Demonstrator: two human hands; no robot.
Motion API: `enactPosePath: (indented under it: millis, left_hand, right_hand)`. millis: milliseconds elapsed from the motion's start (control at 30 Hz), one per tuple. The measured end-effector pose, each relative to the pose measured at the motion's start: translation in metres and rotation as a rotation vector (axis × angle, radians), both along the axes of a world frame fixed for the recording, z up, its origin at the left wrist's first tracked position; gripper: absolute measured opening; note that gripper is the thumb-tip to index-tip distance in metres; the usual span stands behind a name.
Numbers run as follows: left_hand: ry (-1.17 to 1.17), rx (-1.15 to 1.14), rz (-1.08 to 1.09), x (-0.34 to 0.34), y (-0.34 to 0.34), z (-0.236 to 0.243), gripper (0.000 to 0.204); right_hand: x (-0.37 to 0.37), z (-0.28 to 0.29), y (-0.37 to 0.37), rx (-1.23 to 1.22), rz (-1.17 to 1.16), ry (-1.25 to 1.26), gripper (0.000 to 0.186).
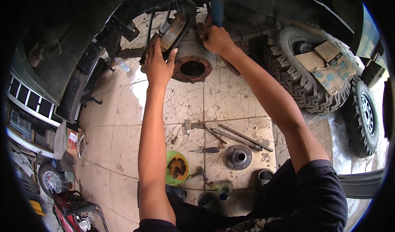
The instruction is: The person handles a brake drum and a wheel hub, and then cleans the brake backing plate on a vehicle using a wire brush.
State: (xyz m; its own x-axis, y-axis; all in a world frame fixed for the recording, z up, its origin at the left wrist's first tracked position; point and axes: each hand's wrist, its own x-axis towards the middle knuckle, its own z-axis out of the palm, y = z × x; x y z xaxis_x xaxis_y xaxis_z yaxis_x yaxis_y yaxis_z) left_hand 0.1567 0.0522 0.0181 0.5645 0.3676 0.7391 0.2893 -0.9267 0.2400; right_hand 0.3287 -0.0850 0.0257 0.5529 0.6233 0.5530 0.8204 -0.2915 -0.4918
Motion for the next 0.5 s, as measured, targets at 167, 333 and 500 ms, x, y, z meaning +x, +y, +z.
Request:
enactPosePath:
  millis: [167,333,500]
  left_hand:
    - [0.013,-0.009,0.005,-0.006,0.004,0.000,0.062]
    - [0.016,-0.016,-0.011,-0.001,-0.001,0.001,0.063]
    - [0.010,-0.002,-0.002,-0.007,0.003,0.001,0.063]
  right_hand:
    - [0.018,0.011,-0.013,-0.059,0.218,0.185,0.036]
    - [0.018,0.001,-0.002,0.112,0.074,-0.070,0.036]
    - [0.025,0.023,-0.007,-0.107,0.206,-0.016,0.031]
